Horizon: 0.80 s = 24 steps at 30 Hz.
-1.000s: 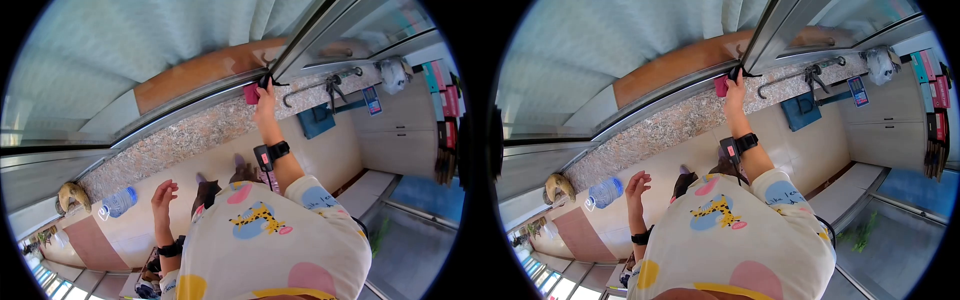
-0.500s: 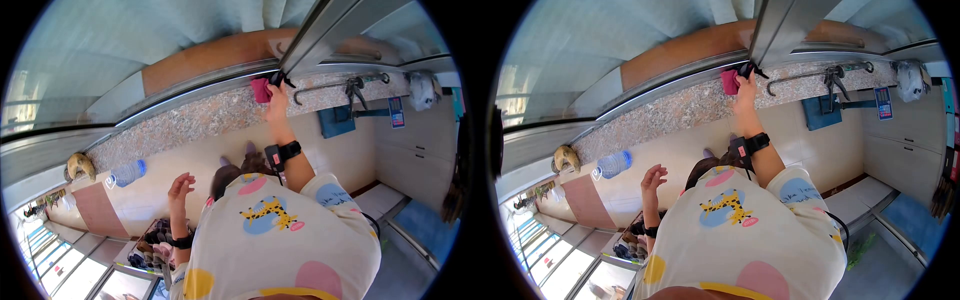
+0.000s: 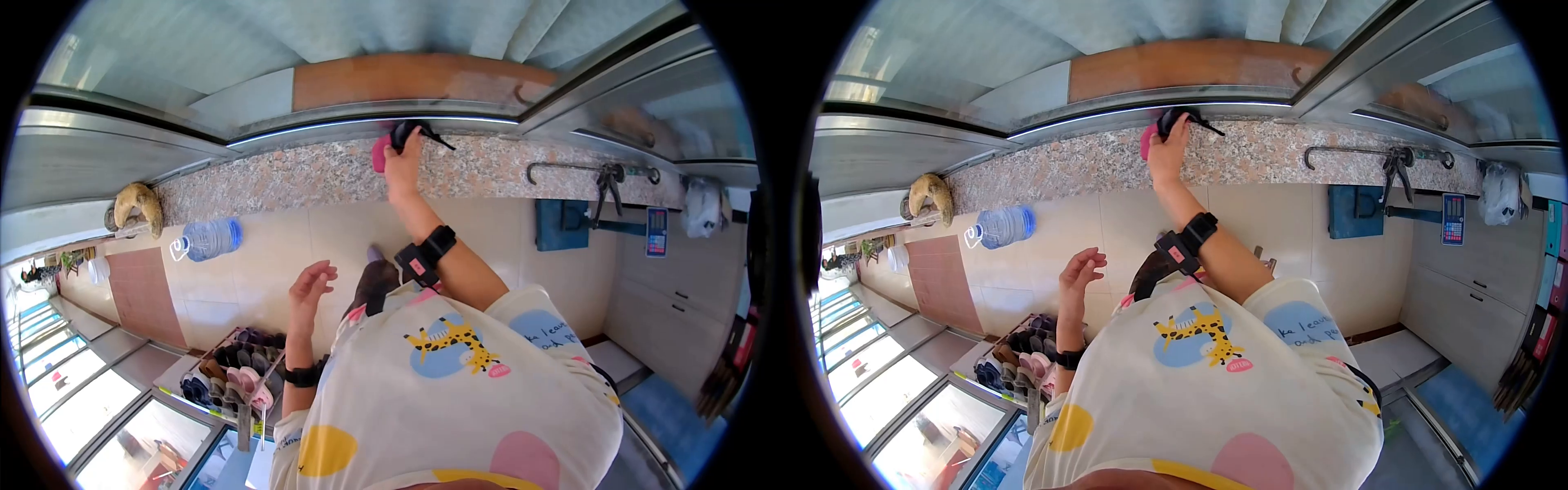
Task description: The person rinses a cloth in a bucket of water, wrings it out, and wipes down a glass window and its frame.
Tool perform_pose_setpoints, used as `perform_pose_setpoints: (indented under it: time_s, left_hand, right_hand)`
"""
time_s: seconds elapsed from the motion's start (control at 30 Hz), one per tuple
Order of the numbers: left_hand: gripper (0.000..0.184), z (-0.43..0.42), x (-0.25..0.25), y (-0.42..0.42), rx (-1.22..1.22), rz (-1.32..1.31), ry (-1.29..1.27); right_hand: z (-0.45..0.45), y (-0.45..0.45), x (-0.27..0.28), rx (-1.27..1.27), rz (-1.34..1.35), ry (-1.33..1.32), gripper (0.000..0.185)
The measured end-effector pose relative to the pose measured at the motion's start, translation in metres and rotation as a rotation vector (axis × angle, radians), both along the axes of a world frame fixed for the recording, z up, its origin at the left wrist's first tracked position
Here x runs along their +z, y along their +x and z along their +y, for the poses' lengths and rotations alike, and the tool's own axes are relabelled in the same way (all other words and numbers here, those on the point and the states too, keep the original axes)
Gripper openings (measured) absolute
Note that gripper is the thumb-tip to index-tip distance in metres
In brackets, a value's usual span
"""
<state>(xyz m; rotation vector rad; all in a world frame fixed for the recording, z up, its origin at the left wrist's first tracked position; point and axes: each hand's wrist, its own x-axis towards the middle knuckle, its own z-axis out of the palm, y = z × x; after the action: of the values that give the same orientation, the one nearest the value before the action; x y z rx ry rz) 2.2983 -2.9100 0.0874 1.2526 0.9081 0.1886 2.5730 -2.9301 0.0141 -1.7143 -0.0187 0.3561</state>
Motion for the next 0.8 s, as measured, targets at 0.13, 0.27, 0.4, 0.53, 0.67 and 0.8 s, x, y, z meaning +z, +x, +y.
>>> perform_pose_setpoints:
  time_s: [0.13,0.27,0.4,0.53,0.67,0.8]
  left_hand:
    - [0.037,0.009,-0.005,0.016,-0.004,-0.029,0.053]
    - [0.053,0.009,-0.014,0.056,0.401,-0.179,-0.043]
    - [0.051,0.012,-0.015,0.108,0.142,-0.430,-0.658]
    - [0.038,-0.014,-0.025,0.147,0.178,-0.352,-0.435]
    - [0.023,-0.031,-0.013,0.165,0.329,-0.254,-0.277]
    - [0.024,-0.044,-0.001,0.178,0.301,-0.262,-0.199]
  right_hand:
    - [0.002,-0.005,-0.011,0.434,0.587,0.604,0.076]
    - [-0.035,-0.011,0.023,0.527,0.787,0.802,0.062]
    - [-0.080,-0.007,0.017,0.560,1.070,0.921,0.043]
    - [-0.112,0.013,0.013,0.579,1.097,1.002,0.038]
    - [-0.146,0.041,0.013,0.608,0.903,0.753,0.042]
    - [-0.181,0.053,0.038,0.557,0.496,0.316,0.056]
